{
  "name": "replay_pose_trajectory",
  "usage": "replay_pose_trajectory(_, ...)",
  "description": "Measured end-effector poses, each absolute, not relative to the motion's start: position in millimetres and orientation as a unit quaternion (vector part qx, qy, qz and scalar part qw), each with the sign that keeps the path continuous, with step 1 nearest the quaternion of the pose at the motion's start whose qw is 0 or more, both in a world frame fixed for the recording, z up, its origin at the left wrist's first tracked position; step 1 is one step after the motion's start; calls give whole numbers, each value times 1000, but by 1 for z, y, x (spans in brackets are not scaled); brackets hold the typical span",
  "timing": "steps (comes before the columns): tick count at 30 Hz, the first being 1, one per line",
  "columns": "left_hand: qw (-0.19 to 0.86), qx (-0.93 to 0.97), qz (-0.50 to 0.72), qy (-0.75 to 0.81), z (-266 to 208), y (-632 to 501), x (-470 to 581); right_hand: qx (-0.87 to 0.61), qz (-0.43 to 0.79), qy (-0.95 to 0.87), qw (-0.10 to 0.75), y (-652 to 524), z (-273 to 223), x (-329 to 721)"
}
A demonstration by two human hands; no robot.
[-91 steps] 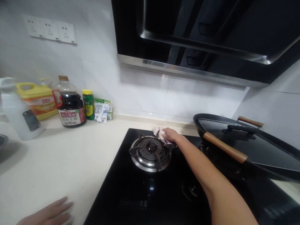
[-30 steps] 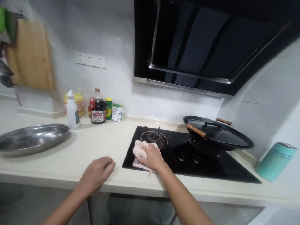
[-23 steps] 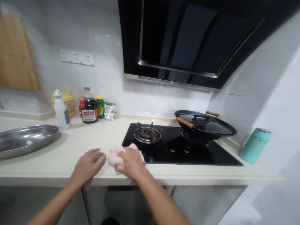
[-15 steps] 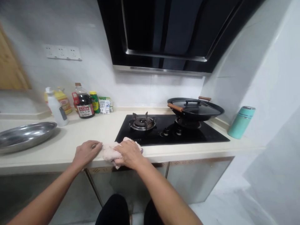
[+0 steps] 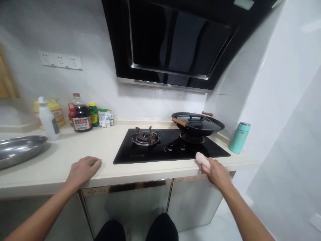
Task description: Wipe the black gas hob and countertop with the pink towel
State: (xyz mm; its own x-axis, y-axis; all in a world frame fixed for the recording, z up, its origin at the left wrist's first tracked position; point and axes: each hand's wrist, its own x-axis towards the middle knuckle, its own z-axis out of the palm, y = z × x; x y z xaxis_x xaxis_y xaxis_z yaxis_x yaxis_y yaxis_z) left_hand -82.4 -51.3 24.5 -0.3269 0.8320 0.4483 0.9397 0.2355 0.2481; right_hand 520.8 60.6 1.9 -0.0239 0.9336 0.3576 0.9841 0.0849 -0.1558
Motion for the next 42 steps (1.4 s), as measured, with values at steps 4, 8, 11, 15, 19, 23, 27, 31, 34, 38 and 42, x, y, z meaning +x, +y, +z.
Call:
replay_pose_trajectory(4, 113, -574, -244, -773, 22, -47, -83, -767, -41, -610, 193, 59, 26, 571)
replay_pose_trajectory(8, 120, -577, -235, -773, 22, -46, -83, -745, -88, -600, 278, 83, 36, 566)
replay_pose_trajectory(11, 122, -581, -223, -773, 23, -48, -82, -738, -89, -628, 228, 108, 21, 540)
replay_pose_trajectory(15, 114, -573, -214, -783, 25, -50, -77, -753, -144, -614, 188, 115, -2, 503)
replay_pose_trajectory(19, 100, -561, -234, -788, 27, -51, -71, -688, -166, -683, 181, 87, 0, 450)
replay_pose_trajectory(23, 92, -558, -258, -783, 27, -52, -67, -585, -162, -773, 185, 50, 10, 352)
replay_pose_trajectory(27, 74, -554, -256, -788, 28, -52, -67, -525, -127, -813, 219, 13, 9, 247)
replay_pose_trajectory(31, 57, -538, -271, -796, 30, -51, -72, -451, -79, -843, 282, -16, 2, 176)
replay_pose_trajectory(34, 40, -527, -289, -798, 29, -51, -78, -389, 20, -856, 339, -24, 5, 144)
replay_pose_trajectory(38, 34, -518, -301, -800, 27, -50, -85, -372, 297, -773, 420, -7, 28, 127)
replay_pose_trajectory(42, 48, -519, -306, -797, 25, -51, -86, -388, 370, -727, 428, 28, 42, 156)
